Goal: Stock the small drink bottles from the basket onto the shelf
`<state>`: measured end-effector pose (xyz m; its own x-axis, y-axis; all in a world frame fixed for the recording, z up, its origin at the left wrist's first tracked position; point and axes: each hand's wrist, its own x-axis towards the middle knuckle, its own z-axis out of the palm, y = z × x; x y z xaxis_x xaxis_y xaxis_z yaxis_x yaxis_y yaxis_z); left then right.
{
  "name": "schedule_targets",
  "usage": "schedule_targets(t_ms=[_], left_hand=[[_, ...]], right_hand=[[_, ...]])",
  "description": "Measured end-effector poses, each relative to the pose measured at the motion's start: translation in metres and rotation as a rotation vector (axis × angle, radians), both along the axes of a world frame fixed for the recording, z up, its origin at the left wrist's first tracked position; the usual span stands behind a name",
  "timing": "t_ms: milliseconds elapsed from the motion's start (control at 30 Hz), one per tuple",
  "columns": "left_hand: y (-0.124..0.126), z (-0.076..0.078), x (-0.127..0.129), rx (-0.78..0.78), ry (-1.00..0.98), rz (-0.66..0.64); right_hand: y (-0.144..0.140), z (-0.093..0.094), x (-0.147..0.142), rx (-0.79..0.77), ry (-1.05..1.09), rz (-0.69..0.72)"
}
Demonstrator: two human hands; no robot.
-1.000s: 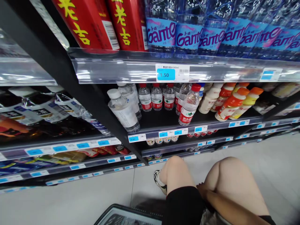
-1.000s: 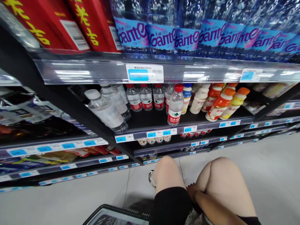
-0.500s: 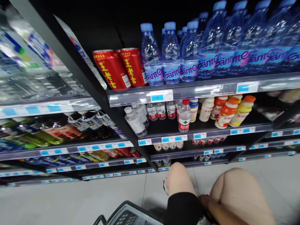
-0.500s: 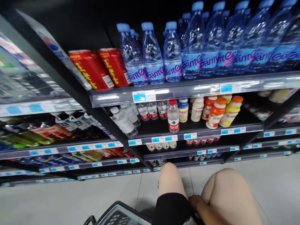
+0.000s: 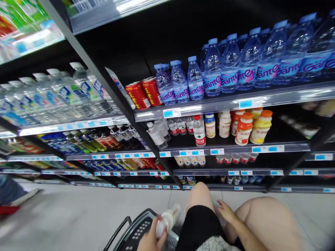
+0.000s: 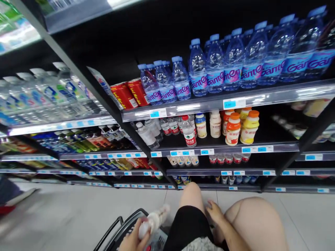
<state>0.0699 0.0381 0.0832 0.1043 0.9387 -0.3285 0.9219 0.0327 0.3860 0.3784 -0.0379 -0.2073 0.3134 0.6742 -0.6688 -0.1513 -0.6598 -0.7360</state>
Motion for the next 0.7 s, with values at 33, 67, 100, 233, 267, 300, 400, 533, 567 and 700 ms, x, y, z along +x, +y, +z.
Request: schedule_targets(t_ms=[33,67,100,233,267,300,400,533,567,700], left_hand=[[-0.001,-0.001,0.007,0.019,-0.068,-0.008],[-0.002,0.001,0.016,0.017,-0.114,-0.024],[-0.003,0.005,0.027,0.001,-0.155,-0.05],[-0.008,0.023,0.081,-0.202,-0.416,-0.146],[-0.009,0.025,0.095,-0.257,-0.471,-0.167],[-0.01,0.026,0.108,-0.297,-0.504,-0.203],[-0.01,0.022,0.142,-0.272,-0.449,-0.38],[0.001,0.008,0.172,-0.194,-0.337,-0.473],[0.005,0.004,0.178,-0.176,-0.356,-0.451],[0.021,-0.007,0.189,-0.137,-0.379,-0.331]], right_hand=[[-0.002,0.006,0.002,0.016,0.053,-0.018],[-0.005,0.013,0.004,0.031,0.103,-0.027],[-0.01,0.022,0.004,0.045,0.173,-0.038],[-0.042,0.064,0.004,0.137,0.716,-0.172],[-0.051,0.074,0.004,0.166,0.878,-0.193],[-0.058,0.082,0.005,0.196,1.011,-0.2],[-0.073,0.1,0.01,0.217,1.176,-0.248],[-0.075,0.104,0.021,0.11,1.144,-0.467],[-0.074,0.103,0.023,0.129,1.139,-0.472],[-0.071,0.096,0.025,0.18,1.108,-0.375]])
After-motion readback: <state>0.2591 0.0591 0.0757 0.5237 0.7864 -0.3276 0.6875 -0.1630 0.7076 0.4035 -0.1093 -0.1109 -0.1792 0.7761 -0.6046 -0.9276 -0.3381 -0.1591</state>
